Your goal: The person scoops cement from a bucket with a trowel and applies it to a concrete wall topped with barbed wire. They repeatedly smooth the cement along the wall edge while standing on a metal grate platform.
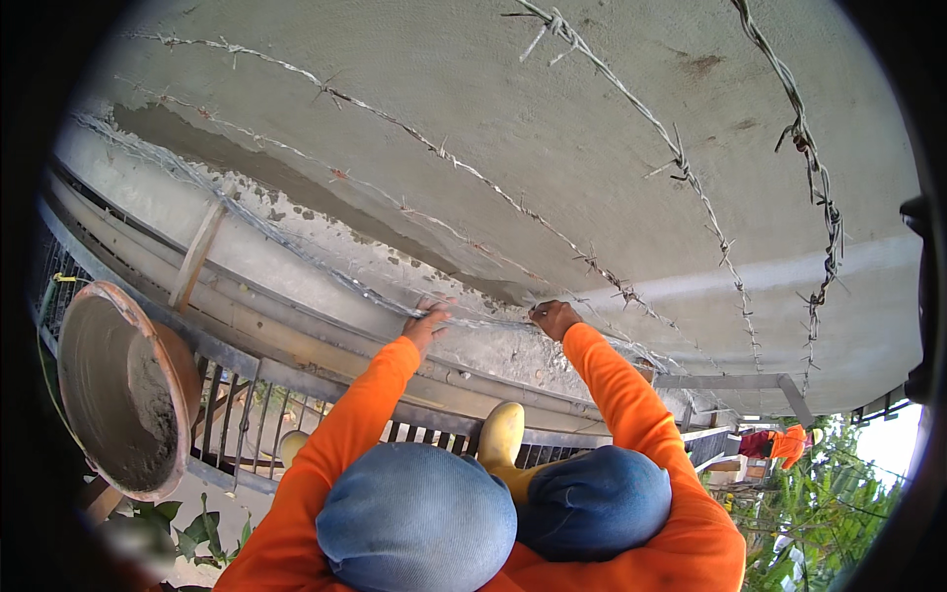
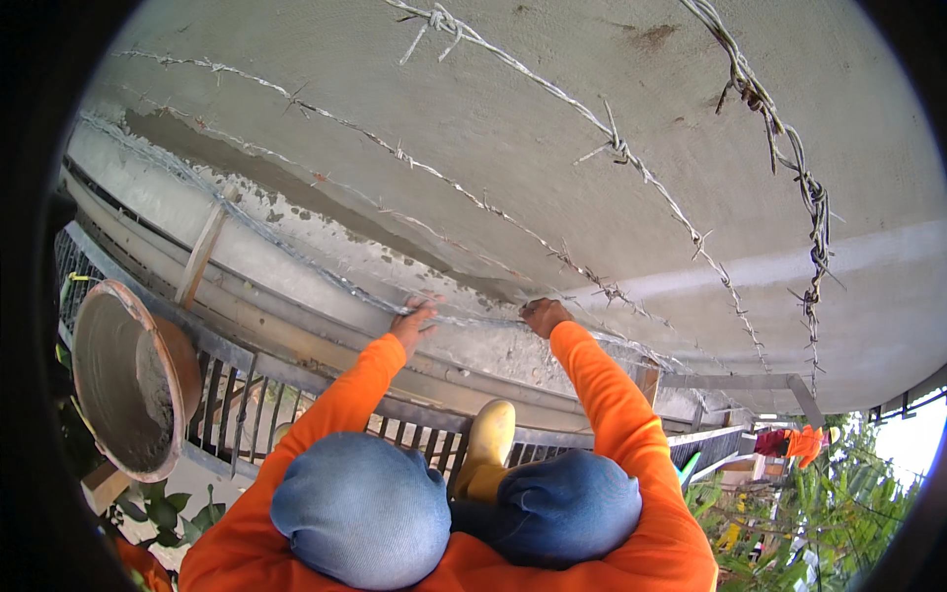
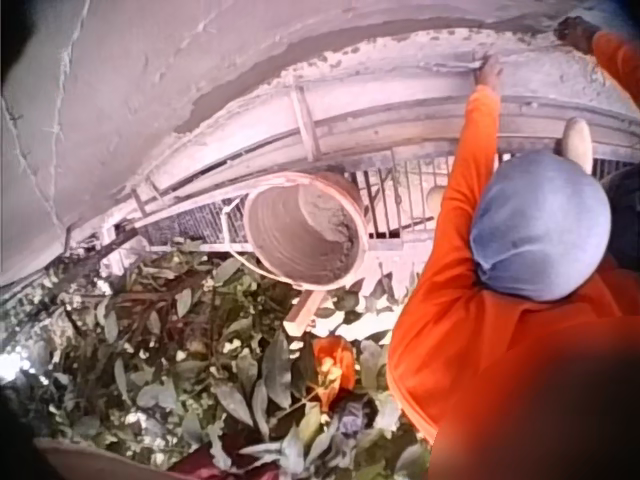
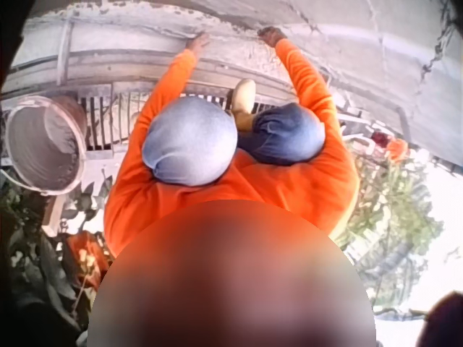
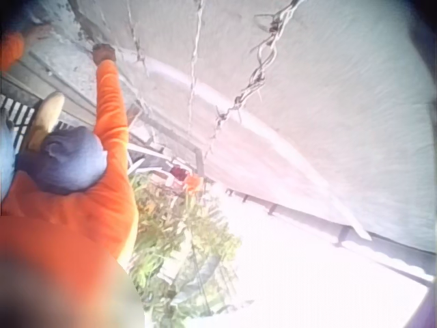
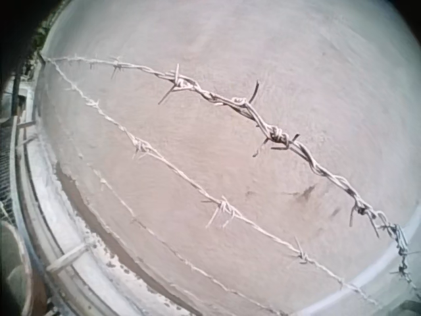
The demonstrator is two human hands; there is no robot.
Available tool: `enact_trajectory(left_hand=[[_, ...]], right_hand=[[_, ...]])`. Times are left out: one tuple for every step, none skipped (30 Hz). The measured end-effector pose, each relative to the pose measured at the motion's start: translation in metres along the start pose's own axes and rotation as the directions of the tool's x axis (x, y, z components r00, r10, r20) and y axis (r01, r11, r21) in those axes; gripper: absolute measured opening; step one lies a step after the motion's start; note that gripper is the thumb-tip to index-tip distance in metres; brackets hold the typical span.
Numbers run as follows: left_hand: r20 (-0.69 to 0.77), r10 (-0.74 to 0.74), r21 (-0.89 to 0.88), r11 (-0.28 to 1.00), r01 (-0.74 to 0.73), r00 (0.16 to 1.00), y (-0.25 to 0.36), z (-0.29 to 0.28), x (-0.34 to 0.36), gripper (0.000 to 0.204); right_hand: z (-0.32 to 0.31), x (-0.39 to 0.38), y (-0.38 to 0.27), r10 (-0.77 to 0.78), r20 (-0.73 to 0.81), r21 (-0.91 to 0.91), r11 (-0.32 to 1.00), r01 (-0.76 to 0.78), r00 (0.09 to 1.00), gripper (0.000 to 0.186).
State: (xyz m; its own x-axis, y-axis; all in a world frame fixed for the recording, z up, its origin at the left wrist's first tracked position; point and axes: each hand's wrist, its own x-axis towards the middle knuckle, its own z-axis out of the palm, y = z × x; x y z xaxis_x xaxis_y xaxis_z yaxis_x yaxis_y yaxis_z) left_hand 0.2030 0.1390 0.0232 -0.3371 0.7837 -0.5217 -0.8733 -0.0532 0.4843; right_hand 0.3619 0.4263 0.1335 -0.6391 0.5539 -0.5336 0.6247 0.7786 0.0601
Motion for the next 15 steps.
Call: enact_trajectory(left_hand=[[0.000,0.004,-0.014,1.000,-0.004,1.000,0.000,0.000,0.000,0.046],[-0.010,0.004,-0.016,1.000,-0.005,1.000,-0.001,0.000,0.000,0.046],[-0.037,0.005,-0.008,1.000,-0.005,0.999,-0.002,0.000,0.000,0.047],[-0.015,0.009,-0.023,1.000,-0.009,1.000,-0.003,0.000,0.000,0.047],[-0.009,0.011,-0.030,0.999,-0.012,1.000,-0.003,-0.001,0.000,0.048],[-0.008,0.018,-0.028,0.999,-0.018,1.000,-0.003,-0.001,0.001,0.048],[0.005,0.015,-0.029,0.999,-0.014,1.000,-0.003,-0.002,0.001,0.048],[0.013,0.015,-0.020,1.000,-0.014,1.000,-0.002,-0.002,0.001,0.049],[0.005,0.011,0.001,1.000,-0.011,1.000,-0.002,-0.002,0.002,0.049],[0.022,0.012,-0.011,1.000,-0.012,1.000,-0.001,-0.002,0.002,0.049],[0.021,0.007,-0.008,1.000,-0.007,1.000,0.000,-0.001,0.001,0.049],[0.006,-0.007,0.005,1.000,0.007,1.000,0.000,-0.001,0.001,0.049],[0.015,0.001,0.001,1.000,-0.001,1.000,0.000,-0.001,0.001,0.049],[0.011,0.000,0.008,1.000,0.000,1.000,0.000,-0.001,0.002,0.049],[0.000,0.003,0.023,1.000,-0.003,1.000,-0.001,-0.001,0.003,0.049]], right_hand=[[0.000,-0.003,0.005,0.059,0.023,-0.033,0.998,-0.058,0.998,0.046],[-0.001,-0.007,0.008,0.035,0.003,-0.015,0.999,-0.035,0.999,0.046],[-0.004,-0.011,0.010,0.077,0.009,-0.007,0.997,-0.077,0.997,0.045],[-0.007,-0.016,0.010,0.139,0.019,-0.006,0.990,-0.139,0.990,0.045],[-0.012,-0.020,0.008,0.121,0.015,-0.001,0.993,-0.121,0.993,0.045],[-0.017,-0.025,0.007,0.123,0.013,-0.004,0.992,-0.123,0.992,0.044],[-0.022,-0.030,0.006,0.140,0.014,-0.007,0.990,-0.140,0.990,0.044],[-0.028,-0.037,0.006,0.139,-0.012,0.004,0.990,-0.139,0.990,0.043],[-0.035,-0.047,0.009,0.154,-0.030,0.016,0.988,-0.153,0.988,0.043],[-0.038,-0.057,0.011,0.169,-0.054,0.030,0.985,-0.168,0.984,0.042],[-0.039,-0.068,0.012,0.140,-0.092,0.020,0.990,-0.139,0.986,0.041],[-0.040,-0.082,0.013,0.109,-0.138,0.007,0.994,-0.109,0.984,0.040],[-0.039,-0.095,0.011,0.102,-0.174,-0.013,0.994,-0.106,0.979,0.040],[-0.036,-0.107,0.007,0.031,-0.231,0.025,0.999,-0.026,0.972,0.039],[-0.035,-0.121,0.001,-0.012,-0.275,0.057,0.998,0.029,0.961,0.038]])
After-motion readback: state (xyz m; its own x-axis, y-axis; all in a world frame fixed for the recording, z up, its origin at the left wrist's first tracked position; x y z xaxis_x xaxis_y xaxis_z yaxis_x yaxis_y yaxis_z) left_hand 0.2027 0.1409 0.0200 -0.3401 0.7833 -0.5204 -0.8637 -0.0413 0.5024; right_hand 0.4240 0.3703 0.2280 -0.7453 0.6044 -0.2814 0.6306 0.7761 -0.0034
